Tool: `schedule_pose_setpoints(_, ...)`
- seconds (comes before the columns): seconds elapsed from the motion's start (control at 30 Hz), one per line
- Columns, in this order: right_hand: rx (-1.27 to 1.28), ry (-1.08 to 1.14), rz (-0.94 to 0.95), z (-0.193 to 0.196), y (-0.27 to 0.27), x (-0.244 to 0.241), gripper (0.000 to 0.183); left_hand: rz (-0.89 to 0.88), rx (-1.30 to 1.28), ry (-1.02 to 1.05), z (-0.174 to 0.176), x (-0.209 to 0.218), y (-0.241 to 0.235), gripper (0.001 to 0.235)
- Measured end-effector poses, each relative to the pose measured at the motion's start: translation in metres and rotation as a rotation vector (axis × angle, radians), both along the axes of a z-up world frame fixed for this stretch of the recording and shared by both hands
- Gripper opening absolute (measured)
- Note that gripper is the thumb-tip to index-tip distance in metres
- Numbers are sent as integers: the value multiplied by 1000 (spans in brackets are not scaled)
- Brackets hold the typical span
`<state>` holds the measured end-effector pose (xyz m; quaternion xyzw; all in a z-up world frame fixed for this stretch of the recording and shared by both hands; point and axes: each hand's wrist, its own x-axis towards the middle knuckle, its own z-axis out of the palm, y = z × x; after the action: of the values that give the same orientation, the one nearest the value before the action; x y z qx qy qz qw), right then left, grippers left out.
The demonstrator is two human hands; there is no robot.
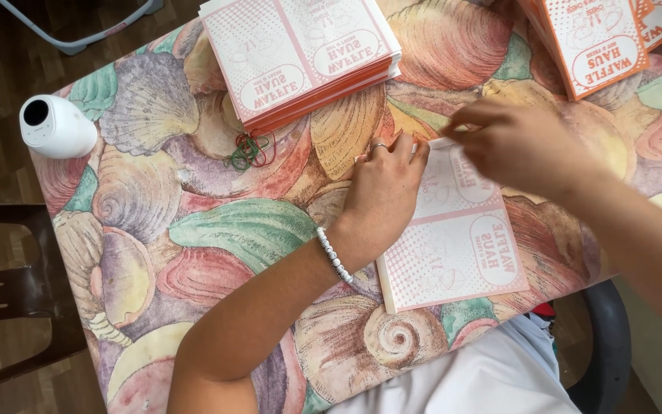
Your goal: The person is manually folding paper bags labeled 'Waffle Haus' and stacking them on a table.
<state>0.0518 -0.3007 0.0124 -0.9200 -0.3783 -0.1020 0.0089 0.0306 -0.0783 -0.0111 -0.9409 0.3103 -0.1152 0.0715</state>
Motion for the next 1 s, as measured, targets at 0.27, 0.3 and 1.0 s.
schedule_pose_setpoints(0.27,-1,-135,-159,-52,-13,-3,12,-77,-257,151,12,9,28,32)
schedule_pose_setpoints(0.3,-8,-94,-180,-45,-18,-4,14,-46,-244,253,12,13,34,36)
schedule_pose_setpoints(1.0,1254,404,-169,12,-29,36,40,44,-1465,733,21,60,47,22)
